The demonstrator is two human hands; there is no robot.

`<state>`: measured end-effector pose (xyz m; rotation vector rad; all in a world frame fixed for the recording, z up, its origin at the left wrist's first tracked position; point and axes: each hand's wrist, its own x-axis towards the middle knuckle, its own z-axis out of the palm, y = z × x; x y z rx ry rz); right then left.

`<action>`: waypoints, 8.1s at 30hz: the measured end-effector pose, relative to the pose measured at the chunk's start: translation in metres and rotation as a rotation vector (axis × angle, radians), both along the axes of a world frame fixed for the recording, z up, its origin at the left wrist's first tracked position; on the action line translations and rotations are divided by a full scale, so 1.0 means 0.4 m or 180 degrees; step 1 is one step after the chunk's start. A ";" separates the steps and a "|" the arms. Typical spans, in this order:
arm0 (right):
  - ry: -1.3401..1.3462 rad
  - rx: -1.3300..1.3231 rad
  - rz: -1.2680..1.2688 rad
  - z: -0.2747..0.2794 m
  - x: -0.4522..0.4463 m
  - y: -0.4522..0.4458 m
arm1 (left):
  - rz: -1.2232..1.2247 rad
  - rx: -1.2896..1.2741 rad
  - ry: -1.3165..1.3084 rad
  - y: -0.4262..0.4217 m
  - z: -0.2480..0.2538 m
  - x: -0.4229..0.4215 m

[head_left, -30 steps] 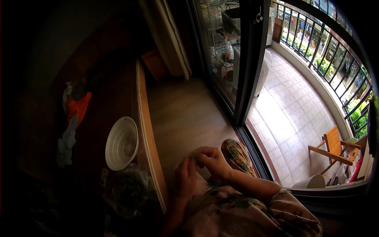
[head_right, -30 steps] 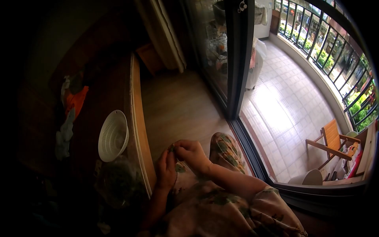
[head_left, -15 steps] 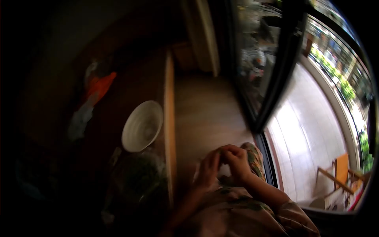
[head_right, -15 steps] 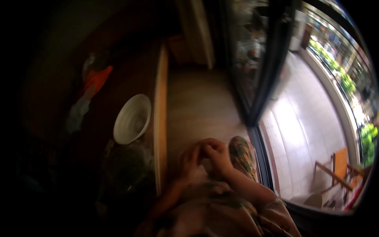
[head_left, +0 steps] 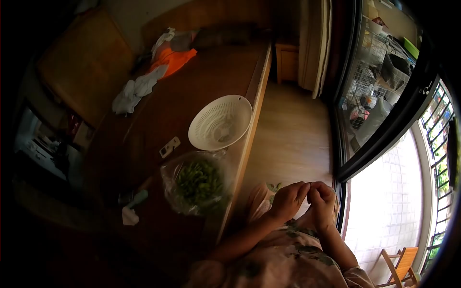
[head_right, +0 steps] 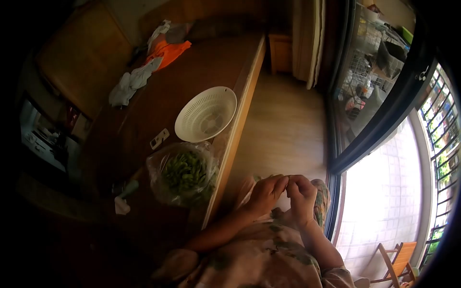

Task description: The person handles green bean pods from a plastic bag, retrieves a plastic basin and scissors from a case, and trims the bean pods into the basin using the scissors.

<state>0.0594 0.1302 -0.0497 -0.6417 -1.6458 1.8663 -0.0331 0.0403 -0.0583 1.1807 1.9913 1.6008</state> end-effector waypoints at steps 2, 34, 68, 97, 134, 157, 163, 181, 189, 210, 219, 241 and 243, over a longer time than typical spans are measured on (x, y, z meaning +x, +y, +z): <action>0.0069 0.0065 -0.0021 -0.013 -0.007 -0.002 | -0.0031 0.0082 -0.0240 0.000 -0.002 -0.004; -0.0015 -0.0669 0.0379 -0.023 -0.008 0.017 | -0.0438 -0.0090 -0.1314 -0.011 -0.060 -0.003; -0.0393 0.1213 -0.0299 -0.075 -0.024 -0.014 | -0.0382 0.0182 -0.4675 0.000 -0.165 0.010; -0.0477 0.0681 0.0051 -0.113 0.002 0.025 | -0.0171 -0.0220 -0.2208 -0.023 -0.156 0.030; -0.0162 0.0365 -0.0588 -0.204 0.106 0.107 | -0.0463 -0.0884 -0.0168 0.101 -0.183 0.063; 0.0258 0.0005 -0.0111 -0.230 0.114 0.177 | -0.0715 -0.1482 -0.0804 0.144 -0.124 0.059; 0.0481 -0.0179 -0.0214 -0.247 0.100 0.181 | -0.0744 -0.1631 -0.0932 0.146 -0.091 0.066; 0.0345 -0.1933 0.0793 -0.113 0.147 0.207 | -0.0593 -0.0964 -0.2868 0.133 -0.052 0.071; 0.0439 -0.1910 0.0703 -0.104 0.122 0.164 | -0.0516 -0.0883 -0.2653 0.104 -0.063 0.064; -0.0017 -0.1841 0.0593 -0.108 0.102 0.126 | -0.0459 -0.0539 -0.2460 0.064 -0.100 0.058; 0.0226 -0.1806 0.0580 -0.106 0.087 0.102 | -0.0885 -0.0231 -0.3301 0.039 -0.120 0.035; -0.0636 0.1599 -0.0315 -0.128 0.068 0.039 | 0.0264 -0.0073 -0.4404 0.036 -0.203 0.058; -0.0638 0.1850 -0.0272 -0.104 0.067 0.037 | -0.0079 -0.0095 -0.4157 0.026 -0.201 0.046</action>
